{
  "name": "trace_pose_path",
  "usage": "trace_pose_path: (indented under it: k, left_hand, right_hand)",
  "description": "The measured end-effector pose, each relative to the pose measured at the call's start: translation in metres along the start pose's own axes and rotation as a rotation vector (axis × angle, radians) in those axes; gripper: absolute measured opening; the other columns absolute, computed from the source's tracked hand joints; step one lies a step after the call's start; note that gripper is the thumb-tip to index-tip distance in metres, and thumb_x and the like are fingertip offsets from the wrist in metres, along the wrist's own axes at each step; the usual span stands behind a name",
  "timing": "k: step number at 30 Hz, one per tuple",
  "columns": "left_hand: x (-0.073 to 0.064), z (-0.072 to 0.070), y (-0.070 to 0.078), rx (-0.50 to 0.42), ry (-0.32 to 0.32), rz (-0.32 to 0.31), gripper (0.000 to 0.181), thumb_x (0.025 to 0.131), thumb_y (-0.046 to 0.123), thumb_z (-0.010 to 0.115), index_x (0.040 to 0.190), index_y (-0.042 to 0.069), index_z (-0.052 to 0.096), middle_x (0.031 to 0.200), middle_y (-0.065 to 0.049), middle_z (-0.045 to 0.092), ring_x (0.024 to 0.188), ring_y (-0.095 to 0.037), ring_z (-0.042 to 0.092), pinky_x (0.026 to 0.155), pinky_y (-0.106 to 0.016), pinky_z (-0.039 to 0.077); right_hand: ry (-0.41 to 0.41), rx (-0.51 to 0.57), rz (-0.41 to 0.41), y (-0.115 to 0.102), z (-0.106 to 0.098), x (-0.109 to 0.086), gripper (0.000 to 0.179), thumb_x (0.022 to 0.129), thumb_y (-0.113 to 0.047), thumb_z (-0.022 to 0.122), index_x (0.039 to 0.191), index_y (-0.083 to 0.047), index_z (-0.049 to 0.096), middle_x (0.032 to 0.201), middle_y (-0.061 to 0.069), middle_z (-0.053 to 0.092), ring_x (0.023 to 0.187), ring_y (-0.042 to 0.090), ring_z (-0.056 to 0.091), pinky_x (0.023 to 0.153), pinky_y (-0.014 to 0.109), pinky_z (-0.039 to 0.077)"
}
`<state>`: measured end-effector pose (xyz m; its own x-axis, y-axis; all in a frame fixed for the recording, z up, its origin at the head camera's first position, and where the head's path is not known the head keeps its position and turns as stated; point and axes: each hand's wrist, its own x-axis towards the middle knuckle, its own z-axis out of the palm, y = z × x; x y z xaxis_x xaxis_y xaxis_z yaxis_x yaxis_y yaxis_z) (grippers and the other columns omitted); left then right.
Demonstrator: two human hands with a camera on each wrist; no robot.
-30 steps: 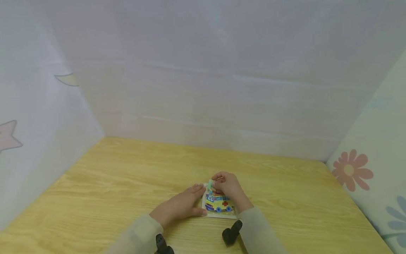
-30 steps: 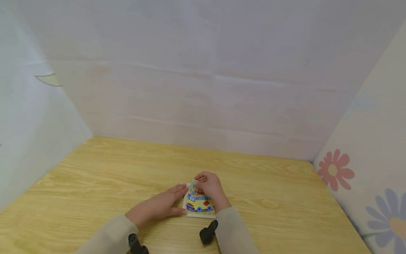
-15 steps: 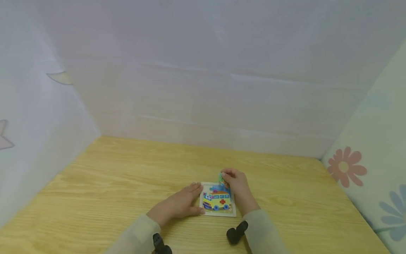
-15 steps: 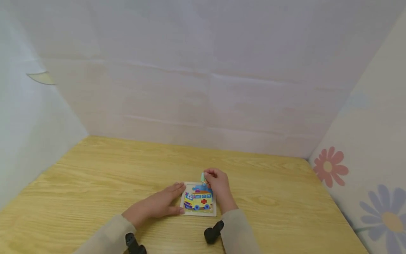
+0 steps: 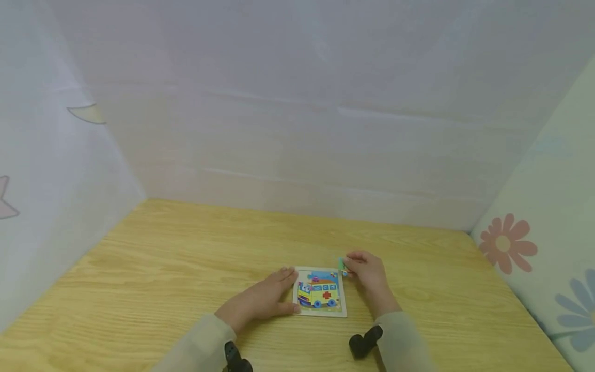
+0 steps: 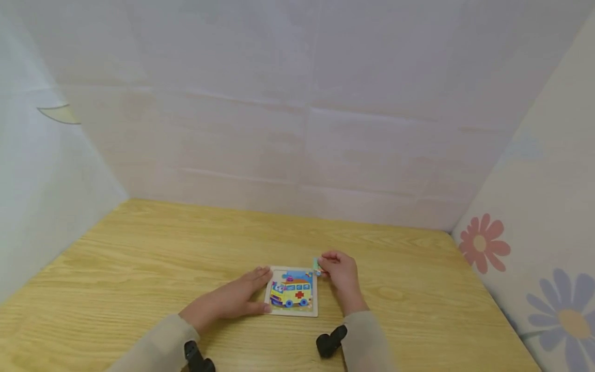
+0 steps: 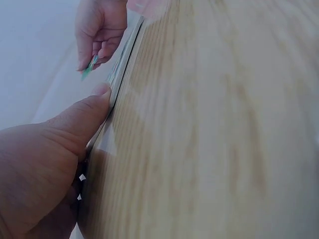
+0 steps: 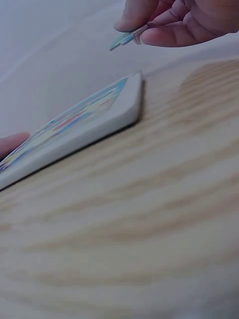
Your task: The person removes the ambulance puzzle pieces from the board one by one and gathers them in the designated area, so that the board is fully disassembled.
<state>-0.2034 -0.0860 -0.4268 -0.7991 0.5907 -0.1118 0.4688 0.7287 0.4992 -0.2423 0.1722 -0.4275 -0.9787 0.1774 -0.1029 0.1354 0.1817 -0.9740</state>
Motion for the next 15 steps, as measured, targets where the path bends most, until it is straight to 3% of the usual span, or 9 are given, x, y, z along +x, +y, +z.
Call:
trace_pose_path:
  k: [9, 15]
  left_hand:
    - [-0.001, -0.003, 0.002, -0.006, -0.010, -0.001, 0.085, 0.084, 0.055, 0.056, 0.146, 0.004, 0.026, 0.154, -0.010, 0.019, 0.142, -0.029, 0.013, 0.115, -0.045, 0.017]
    - [0.000, -0.002, 0.002, 0.011, -0.015, -0.004, 0.086, 0.084, 0.056, 0.055, 0.146, 0.005, 0.026, 0.154, -0.010, 0.019, 0.142, -0.029, 0.014, 0.114, -0.045, 0.018]
  right_hand:
    - [0.034, -0.030, 0.041, 0.006, -0.020, 0.001, 0.022, 0.084, -0.003, 0.065, 0.103, 0.008, 0.061, 0.078, 0.005, 0.061, 0.062, 0.009, 0.055, 0.052, 0.017, 0.050]
    - [0.025, -0.119, 0.040, 0.006, -0.025, 0.001, 0.019, 0.085, -0.004, 0.065, 0.101, 0.007, 0.062, 0.078, 0.007, 0.062, 0.059, 0.010, 0.055, 0.052, 0.017, 0.049]
